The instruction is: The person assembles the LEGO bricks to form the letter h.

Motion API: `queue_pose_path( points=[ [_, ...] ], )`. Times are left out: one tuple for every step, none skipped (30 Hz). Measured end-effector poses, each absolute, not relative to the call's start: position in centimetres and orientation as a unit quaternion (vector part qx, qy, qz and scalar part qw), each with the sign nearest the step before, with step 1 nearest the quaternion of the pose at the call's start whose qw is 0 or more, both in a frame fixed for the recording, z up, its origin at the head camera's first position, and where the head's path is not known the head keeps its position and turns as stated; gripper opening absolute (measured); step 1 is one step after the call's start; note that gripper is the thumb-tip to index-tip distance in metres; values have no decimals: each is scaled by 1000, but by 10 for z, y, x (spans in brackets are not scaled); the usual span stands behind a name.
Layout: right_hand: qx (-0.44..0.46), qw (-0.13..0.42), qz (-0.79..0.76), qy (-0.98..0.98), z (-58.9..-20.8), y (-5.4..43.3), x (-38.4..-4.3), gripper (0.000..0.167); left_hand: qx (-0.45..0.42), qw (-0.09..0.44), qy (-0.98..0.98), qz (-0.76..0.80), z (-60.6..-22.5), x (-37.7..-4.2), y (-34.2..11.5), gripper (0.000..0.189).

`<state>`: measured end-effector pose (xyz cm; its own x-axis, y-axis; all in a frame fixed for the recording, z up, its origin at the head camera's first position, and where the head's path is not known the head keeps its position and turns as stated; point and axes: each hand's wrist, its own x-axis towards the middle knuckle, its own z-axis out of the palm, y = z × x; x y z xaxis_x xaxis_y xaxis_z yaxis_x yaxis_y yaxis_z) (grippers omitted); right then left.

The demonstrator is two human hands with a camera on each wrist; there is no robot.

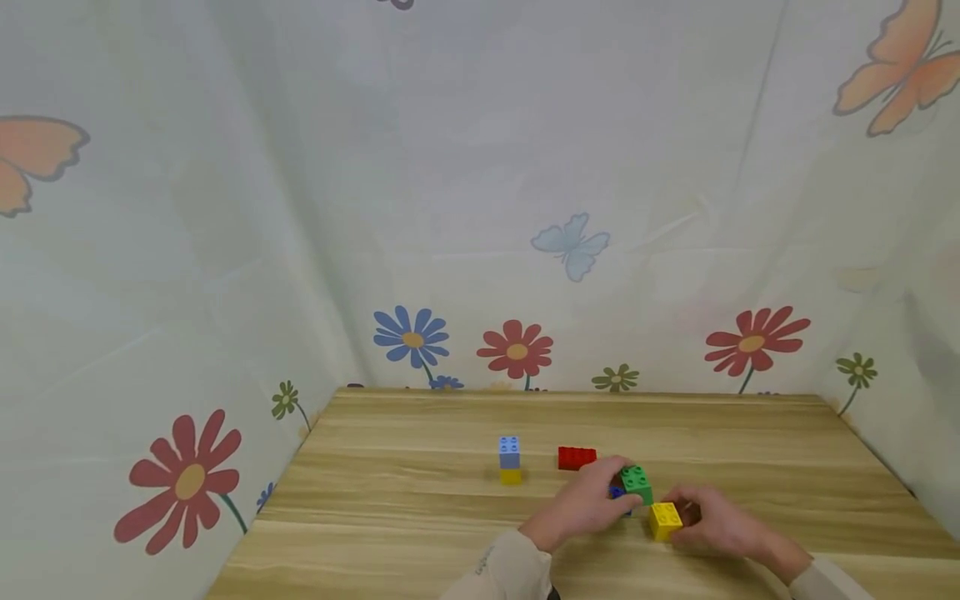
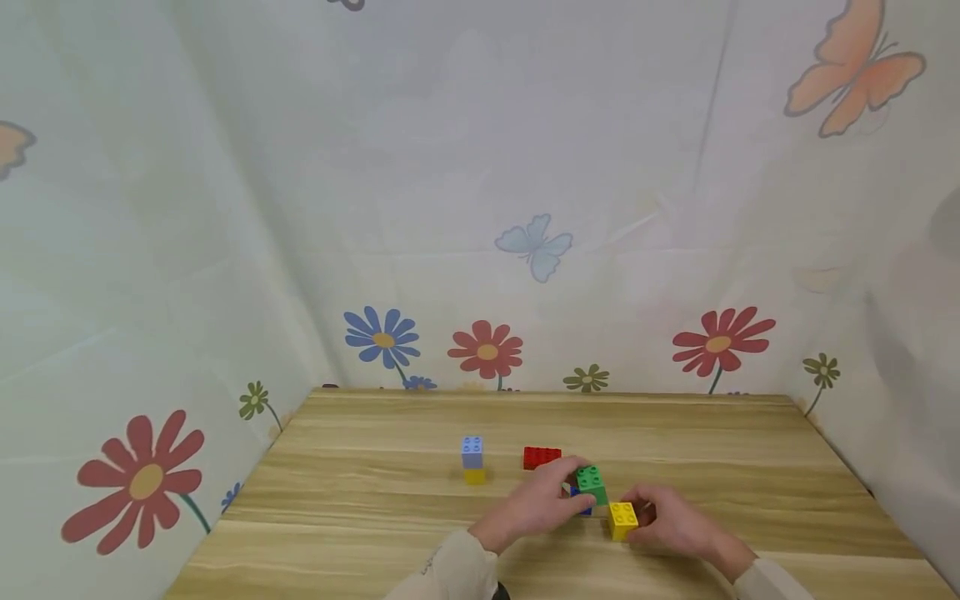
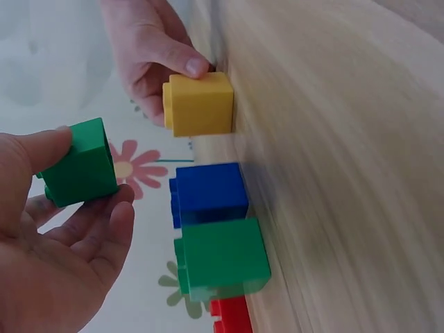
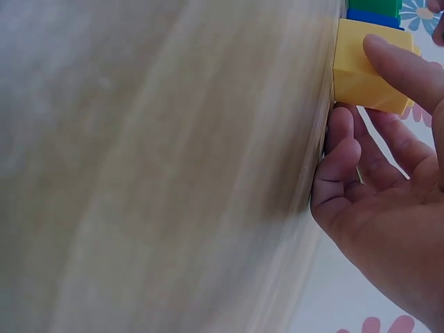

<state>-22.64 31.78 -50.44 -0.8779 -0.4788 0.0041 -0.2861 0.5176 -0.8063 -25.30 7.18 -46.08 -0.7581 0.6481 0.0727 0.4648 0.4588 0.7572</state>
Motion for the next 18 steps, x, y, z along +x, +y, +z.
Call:
queue_pose_path(
  points=[
    [-217,117,-443,862,-504,318,-226,38,333,115,847,399,-461,-253,75,39],
    [-214,123,-447,860,-504,318,-226,40,337,114,848,393,-462,-253,77,40],
    [-210,131,-453,856,-504,319,-226,41,341,113,849,388,-463,-253,80,39],
    [-207,138,-458,854,-503,319,-227,42,341,114,849,387,-463,-253,82,38],
    [-208,142,-462,850,-503,320,-227,42,340,117,849,388,-464,-252,84,37],
    [-211,146,-466,847,-503,320,-228,42,338,119,848,390,-465,-252,86,35],
    [-216,149,-471,842,-503,321,-228,41,337,120,848,391,-466,-252,88,34],
    [-223,150,-473,840,-504,321,-229,39,336,121,847,394,-467,-252,89,32],
    [-226,152,-477,836,-504,322,-229,37,335,123,845,398,-468,-252,91,31],
    [-231,151,-478,834,-505,323,-230,35,334,123,845,400,-469,-251,92,30],
    [-234,151,-479,833,-506,323,-230,34,332,122,844,402,-470,-251,94,29],
    [-234,150,-479,833,-506,324,-231,33,332,120,844,404,-470,-251,95,29],
    [-234,151,-481,832,-507,324,-231,32,331,117,845,404,-471,-251,96,30],
    [-234,150,-483,831,-507,324,-231,31,329,114,847,403,-472,-250,97,30],
    [-235,150,-487,828,-507,324,-231,30,329,111,848,401,-472,-250,98,30],
    [-237,150,-488,826,-507,324,-232,30,328,109,850,399,-473,-250,99,31],
    [-239,152,-492,823,-507,325,-232,30,325,109,852,396,-473,-250,100,31],
    [-241,154,-495,821,-506,325,-231,30,326,107,854,391,-474,-249,101,32]
  ],
)
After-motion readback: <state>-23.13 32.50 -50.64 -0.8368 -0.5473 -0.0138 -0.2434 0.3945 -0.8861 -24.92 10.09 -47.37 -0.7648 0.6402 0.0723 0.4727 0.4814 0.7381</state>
